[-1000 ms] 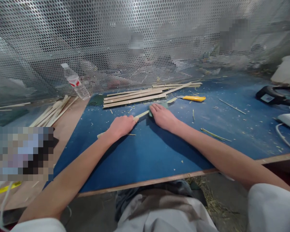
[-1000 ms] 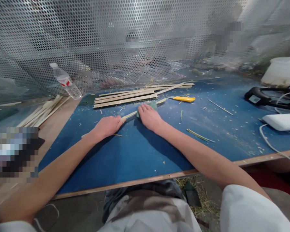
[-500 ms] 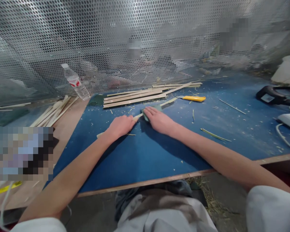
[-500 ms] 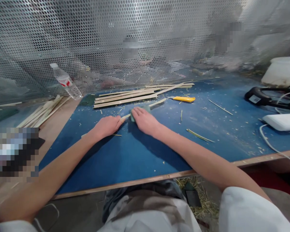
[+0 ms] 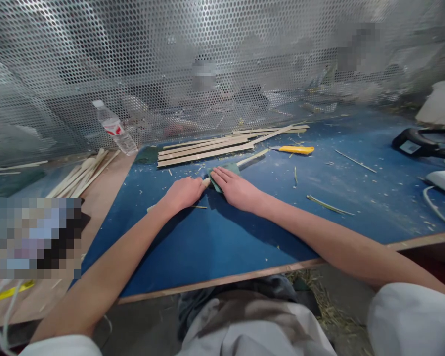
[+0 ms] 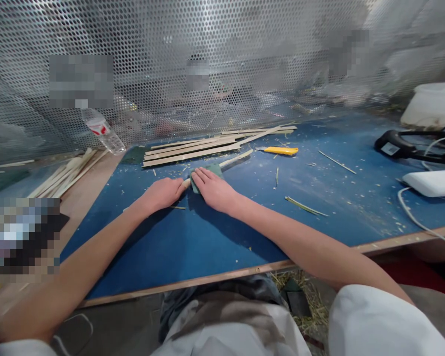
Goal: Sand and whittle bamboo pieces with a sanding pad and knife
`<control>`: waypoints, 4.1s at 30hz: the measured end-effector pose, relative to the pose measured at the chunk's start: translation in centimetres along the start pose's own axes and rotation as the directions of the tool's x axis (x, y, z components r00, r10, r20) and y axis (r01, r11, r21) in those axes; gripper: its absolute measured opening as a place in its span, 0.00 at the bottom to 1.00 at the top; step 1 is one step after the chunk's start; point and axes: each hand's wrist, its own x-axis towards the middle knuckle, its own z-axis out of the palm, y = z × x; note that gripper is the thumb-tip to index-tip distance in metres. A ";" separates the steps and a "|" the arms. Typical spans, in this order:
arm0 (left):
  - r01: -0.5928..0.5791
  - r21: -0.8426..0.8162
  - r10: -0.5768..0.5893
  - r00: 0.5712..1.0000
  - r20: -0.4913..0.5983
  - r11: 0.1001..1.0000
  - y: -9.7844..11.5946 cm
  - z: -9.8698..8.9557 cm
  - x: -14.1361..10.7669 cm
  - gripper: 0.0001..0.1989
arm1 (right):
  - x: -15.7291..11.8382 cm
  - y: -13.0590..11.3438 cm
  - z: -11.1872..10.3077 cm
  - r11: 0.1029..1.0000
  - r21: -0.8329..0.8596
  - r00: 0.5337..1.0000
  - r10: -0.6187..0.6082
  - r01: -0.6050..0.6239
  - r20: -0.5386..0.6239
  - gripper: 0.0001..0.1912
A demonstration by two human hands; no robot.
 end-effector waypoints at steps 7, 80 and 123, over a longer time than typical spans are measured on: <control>0.010 -0.016 -0.009 1.000 0.030 1.000 0.2 -0.5 -0.1 0.30 | -1.0 4.7 -0.5 0.983 0.000 0.983 0.184 -0.184 0.010 0.31; 0.058 0.127 -0.051 0.997 -0.055 0.990 -3.7 -0.9 -1.1 0.19 | -0.5 4.4 -4.5 0.931 0.190 0.863 0.361 -0.312 -0.352 0.23; 0.097 -0.113 -0.119 0.972 -0.202 0.989 -4.7 -1.1 -1.1 0.35 | -0.1 6.5 -3.3 0.775 0.295 0.739 0.627 -0.560 -0.246 0.16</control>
